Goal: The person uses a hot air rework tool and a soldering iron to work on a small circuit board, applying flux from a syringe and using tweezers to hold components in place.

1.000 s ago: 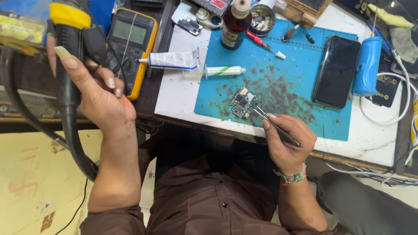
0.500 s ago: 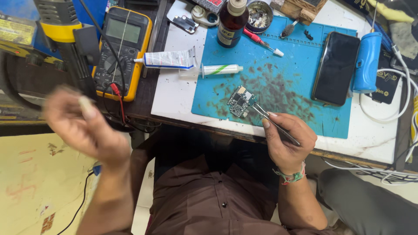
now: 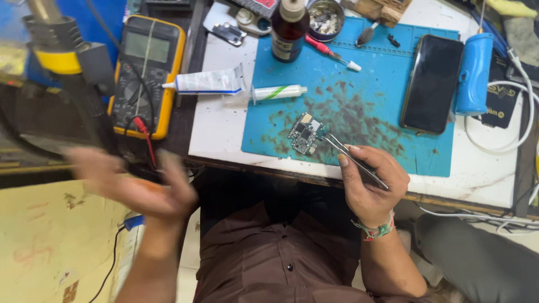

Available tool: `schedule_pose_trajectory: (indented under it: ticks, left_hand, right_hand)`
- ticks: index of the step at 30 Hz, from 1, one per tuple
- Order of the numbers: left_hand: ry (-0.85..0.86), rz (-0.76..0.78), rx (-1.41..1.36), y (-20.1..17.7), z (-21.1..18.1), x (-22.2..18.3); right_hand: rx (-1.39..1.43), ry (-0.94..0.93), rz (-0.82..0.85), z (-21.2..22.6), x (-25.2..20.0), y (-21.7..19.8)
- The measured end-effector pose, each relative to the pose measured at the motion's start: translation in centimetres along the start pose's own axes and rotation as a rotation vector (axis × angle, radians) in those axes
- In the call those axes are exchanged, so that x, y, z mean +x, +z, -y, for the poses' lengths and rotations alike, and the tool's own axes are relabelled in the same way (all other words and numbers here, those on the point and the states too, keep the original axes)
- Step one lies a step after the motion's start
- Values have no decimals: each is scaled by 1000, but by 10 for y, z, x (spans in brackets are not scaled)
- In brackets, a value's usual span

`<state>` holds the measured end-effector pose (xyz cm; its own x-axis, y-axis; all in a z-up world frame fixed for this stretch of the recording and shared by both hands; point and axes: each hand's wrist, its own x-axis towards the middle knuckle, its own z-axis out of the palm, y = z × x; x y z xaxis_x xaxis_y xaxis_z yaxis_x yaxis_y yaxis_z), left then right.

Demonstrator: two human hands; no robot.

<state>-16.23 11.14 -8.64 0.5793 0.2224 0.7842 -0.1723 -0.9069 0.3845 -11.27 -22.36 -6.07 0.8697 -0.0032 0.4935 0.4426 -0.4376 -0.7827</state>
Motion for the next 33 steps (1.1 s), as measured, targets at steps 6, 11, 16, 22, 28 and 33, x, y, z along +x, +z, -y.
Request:
schedule_pose_trajectory:
  ticks: [6, 11, 16, 22, 28, 33]
  left_hand:
    - [199, 653, -340, 51, -67, 32]
    - [285, 895, -309, 77, -91, 81]
    - [271, 965, -366, 92, -91, 90]
    - [240, 936, -315, 96, -88, 81]
    - [227, 944, -325, 99, -84, 81]
    - [223, 991, -328, 99, -83, 82]
  right_hand:
    - [13, -6, -9, -3, 0, 2]
    - [-25, -3, 14, 0, 2, -1]
    - [-42, 2, 27, -1, 5, -1]
    - [-44, 40, 16, -1, 5, 1]
    - [-92, 65, 43, -2, 6, 2]
    - [-93, 39, 106, -2, 12, 4]
